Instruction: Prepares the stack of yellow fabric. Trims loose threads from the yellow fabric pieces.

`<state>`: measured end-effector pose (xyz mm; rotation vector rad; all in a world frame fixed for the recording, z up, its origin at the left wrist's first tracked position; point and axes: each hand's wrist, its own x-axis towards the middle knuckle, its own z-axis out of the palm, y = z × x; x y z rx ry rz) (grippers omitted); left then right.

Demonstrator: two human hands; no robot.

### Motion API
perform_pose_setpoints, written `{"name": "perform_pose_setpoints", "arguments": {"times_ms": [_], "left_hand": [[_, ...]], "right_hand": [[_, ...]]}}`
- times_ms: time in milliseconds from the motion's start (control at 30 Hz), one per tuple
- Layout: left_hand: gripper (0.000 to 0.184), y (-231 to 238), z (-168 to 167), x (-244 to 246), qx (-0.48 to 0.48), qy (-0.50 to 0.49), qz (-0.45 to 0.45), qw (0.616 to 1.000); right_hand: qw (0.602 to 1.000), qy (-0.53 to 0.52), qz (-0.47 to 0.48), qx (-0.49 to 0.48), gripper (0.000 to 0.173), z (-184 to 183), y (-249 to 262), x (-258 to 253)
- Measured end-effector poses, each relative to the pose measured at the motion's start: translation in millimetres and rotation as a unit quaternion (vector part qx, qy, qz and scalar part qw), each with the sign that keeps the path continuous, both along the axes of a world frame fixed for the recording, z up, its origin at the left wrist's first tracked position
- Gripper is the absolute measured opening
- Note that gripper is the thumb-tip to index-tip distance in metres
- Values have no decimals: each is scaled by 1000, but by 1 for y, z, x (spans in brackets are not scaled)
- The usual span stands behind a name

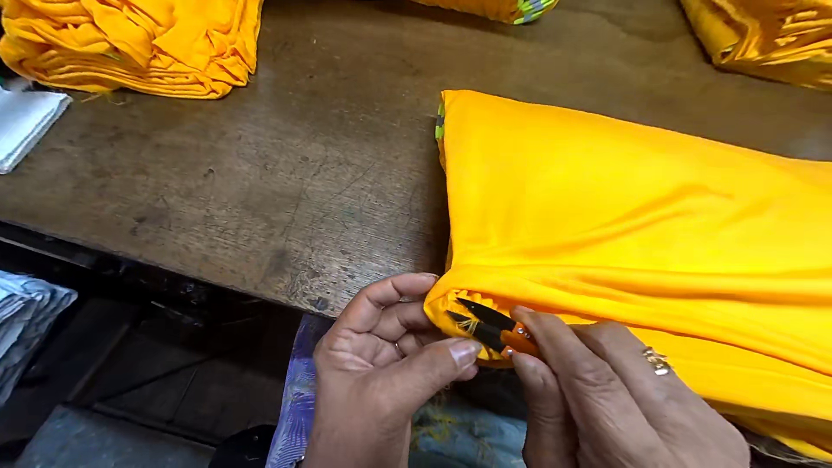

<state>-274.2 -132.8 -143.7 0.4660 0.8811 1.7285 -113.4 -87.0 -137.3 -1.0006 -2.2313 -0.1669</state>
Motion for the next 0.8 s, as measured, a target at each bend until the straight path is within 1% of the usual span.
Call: {"name": "perform_pose_setpoints", "arguments": {"times_ms": [133,300,400,500,667,800], "left_hand": [[56,-1,2,-3,-4,-8,3,1000],[63,-1,2,-1,-23,-1,13,1000],[69,-1,3,-2,-23,3,18,1000],[70,-1,3,-3,-20,3,16,1000],[71,0,2,-1,-20,8,13,1000],[68,0,3,-4,-21,11,14,1000]], "right_hand": [[1000,-9,0,-10,35,2,-2,3],[1000,-7,-5,6,33,-1,-4,3],[1000,-18,0,-6,35,2,-4,10],[1000,-18,3,-9,36,1,-4,15],[1000,3,5,3,36,-1,-2,9],[1000,-9,16,-17,38,1,-3,13]]}}
